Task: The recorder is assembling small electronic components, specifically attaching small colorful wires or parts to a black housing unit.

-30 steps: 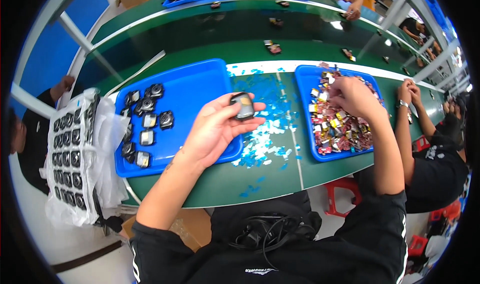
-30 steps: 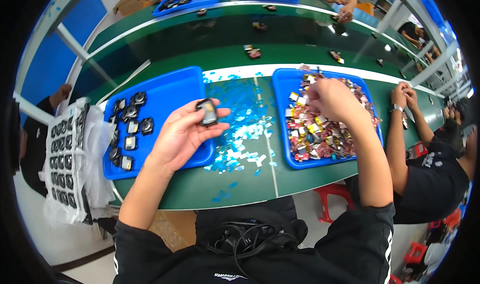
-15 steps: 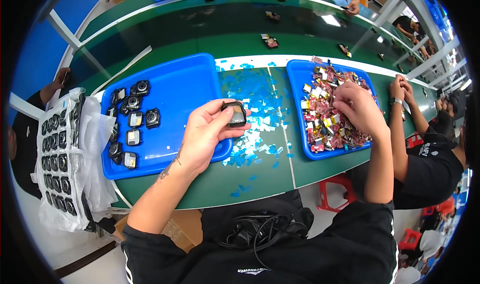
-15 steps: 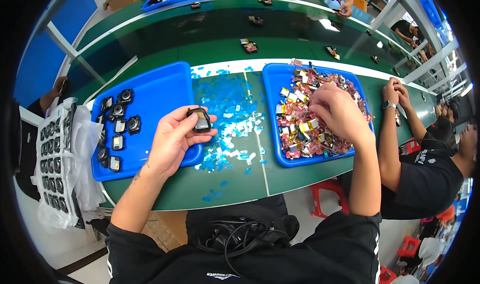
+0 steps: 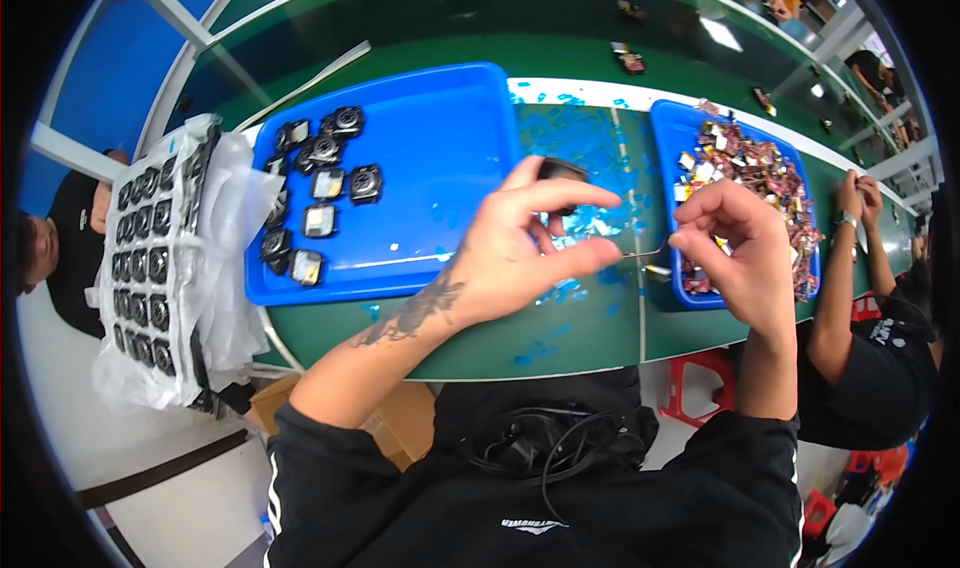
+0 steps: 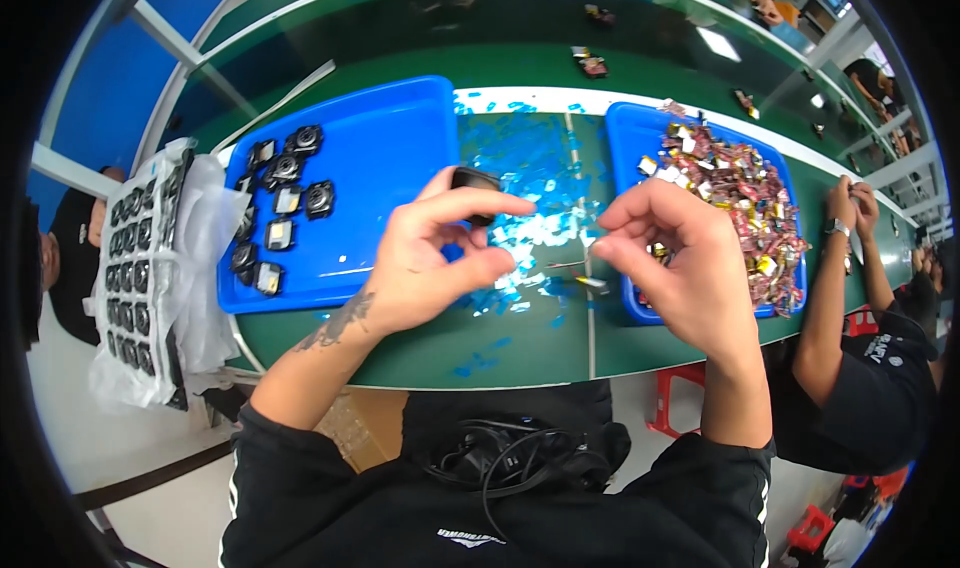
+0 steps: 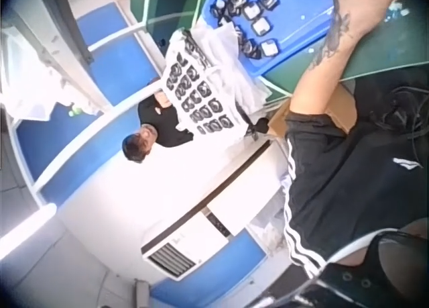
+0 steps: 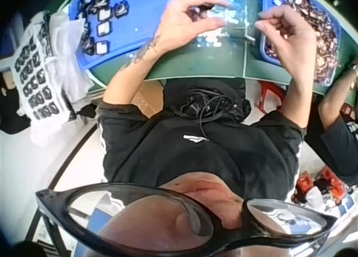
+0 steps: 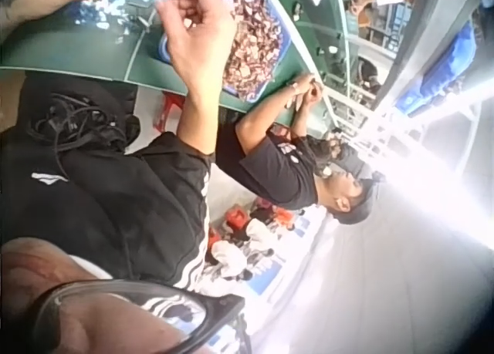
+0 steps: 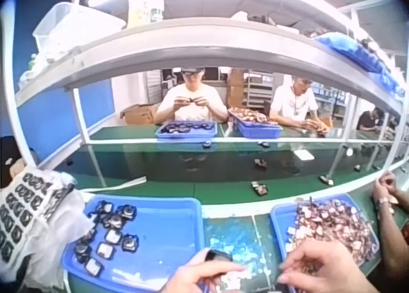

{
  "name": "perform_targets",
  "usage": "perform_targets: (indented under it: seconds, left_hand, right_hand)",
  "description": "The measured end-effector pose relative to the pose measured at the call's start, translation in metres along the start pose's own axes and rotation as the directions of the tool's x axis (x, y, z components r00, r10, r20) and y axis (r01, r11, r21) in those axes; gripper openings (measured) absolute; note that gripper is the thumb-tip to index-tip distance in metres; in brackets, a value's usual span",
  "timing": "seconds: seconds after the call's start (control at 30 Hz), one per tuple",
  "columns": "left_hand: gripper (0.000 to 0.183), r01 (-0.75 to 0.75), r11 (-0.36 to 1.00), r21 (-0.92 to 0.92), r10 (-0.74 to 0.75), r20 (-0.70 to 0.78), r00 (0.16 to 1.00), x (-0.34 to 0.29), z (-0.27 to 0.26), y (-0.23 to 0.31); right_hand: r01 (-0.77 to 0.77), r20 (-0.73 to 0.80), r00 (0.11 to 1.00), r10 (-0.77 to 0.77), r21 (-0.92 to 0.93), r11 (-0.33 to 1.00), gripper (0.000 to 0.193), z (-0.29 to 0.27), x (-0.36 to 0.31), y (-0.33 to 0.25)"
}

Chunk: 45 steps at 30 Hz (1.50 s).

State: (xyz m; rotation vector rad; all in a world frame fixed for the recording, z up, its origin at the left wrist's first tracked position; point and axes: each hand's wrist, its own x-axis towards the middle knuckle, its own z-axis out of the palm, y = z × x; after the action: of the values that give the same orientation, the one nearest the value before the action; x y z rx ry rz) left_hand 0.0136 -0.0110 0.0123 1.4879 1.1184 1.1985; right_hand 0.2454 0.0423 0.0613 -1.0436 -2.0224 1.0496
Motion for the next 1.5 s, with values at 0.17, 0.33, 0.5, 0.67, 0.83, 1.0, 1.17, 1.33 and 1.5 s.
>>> perform_targets:
  seconds: [0.17,0.33,0.5,0.67,0.83,1.0,1.17,1.33,1.5]
  left_hand:
    - [0.027,-0.029,0.992,0.119,0.028,0.016,0.999,-0.005,0.012,-0.007]
    - [0.018,-0.081,0.985,0.151,0.087,-0.031,0.996,-0.006,0.009,-0.012]
    - [0.017,-0.006,0.989,0.145,0.019,-0.089,0.996,-0.009,0.009,-0.005]
    - [0.015,-0.003,0.995,0.104,0.019,-0.155,0.988,-0.008,0.011,-0.014]
    - [0.015,0.035,0.999,-0.005,-0.036,-0.129,0.991,-0.004,0.005,-0.018]
    - [0.015,0.156,0.944,-0.291,-0.162,0.006,0.987,-0.004,0.005,-0.017]
    - [0.016,0.266,0.900,-0.344,-0.232,0.138,0.963,-0.005,0.006,-0.012]
    - [0.024,0.244,0.908,-0.341,-0.222,0.105,0.969,-0.005,0.006,-0.010]
    - [0.041,0.140,0.952,-0.272,-0.143,0.009,0.990,-0.005,0.007,-0.011]
  right_hand:
    - [-0.060,0.099,0.994,0.045,0.158,0.986,0.014,0.028,0.007,-0.004]
    - [-0.019,0.032,0.999,0.013,0.197,0.980,0.014,0.044,0.008,-0.002]
    - [0.042,-0.060,0.997,-0.038,0.067,0.997,0.013,0.053,0.008,0.001]
    - [0.270,-0.092,0.948,-0.305,-0.278,0.922,0.017,0.061,0.011,0.001]
    - [0.461,0.026,0.881,-0.472,-0.271,0.845,0.019,0.056,-0.002,0.004]
    - [0.225,-0.017,0.965,-0.261,-0.455,0.861,0.017,0.049,0.005,0.013]
    - [0.151,0.015,0.985,-0.172,0.404,0.902,0.018,0.061,-0.001,0.029]
    - [0.165,-0.130,0.985,-0.114,0.518,0.840,0.012,0.063,-0.004,0.032]
    - [0.045,-0.260,0.965,0.025,0.261,0.964,0.008,0.063,-0.008,0.020]
